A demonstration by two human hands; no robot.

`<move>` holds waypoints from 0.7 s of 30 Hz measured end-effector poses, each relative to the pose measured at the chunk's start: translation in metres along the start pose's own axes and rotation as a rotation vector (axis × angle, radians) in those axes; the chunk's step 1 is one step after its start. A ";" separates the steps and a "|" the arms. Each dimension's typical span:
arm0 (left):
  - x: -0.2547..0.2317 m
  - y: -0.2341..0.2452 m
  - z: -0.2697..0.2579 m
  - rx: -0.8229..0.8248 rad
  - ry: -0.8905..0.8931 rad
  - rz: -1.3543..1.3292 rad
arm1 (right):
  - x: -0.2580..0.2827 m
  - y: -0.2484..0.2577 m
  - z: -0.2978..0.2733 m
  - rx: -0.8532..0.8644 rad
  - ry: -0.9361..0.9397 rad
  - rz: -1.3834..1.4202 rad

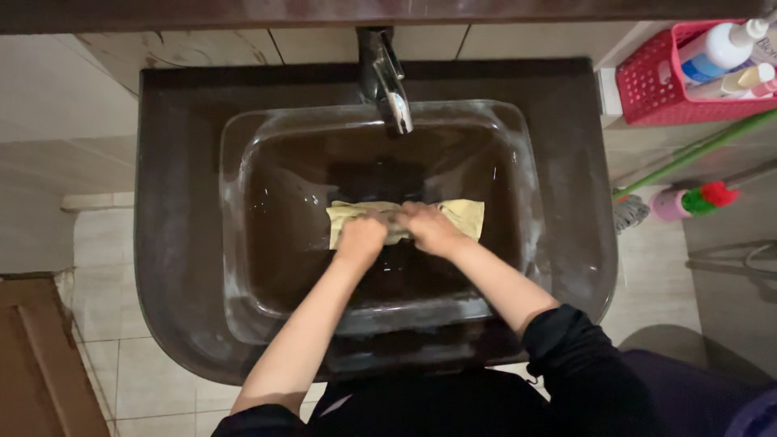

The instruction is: The person wipes the upper surfaces and the bowl of a dark sink using a cloth, then rinses and wrings the cloth in a bucket on the floor.

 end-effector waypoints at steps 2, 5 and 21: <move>0.022 -0.022 0.004 0.302 0.114 0.019 | -0.015 0.017 -0.007 -0.037 0.003 0.107; 0.043 0.012 0.009 -0.141 0.171 -0.066 | -0.037 0.037 -0.018 -0.137 -0.160 -0.292; 0.024 0.156 0.008 0.234 0.148 -0.868 | 0.009 0.209 -0.078 -0.229 -0.163 0.064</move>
Point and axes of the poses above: each hand's wrist, its own z-axis towards the middle knuckle, its own y-axis out of the back of the hand, x = y × z, the point moved 9 cm from there along z, towards the middle knuckle, and after that the axes turned 3 degrees about x, right-handed, at the moved point
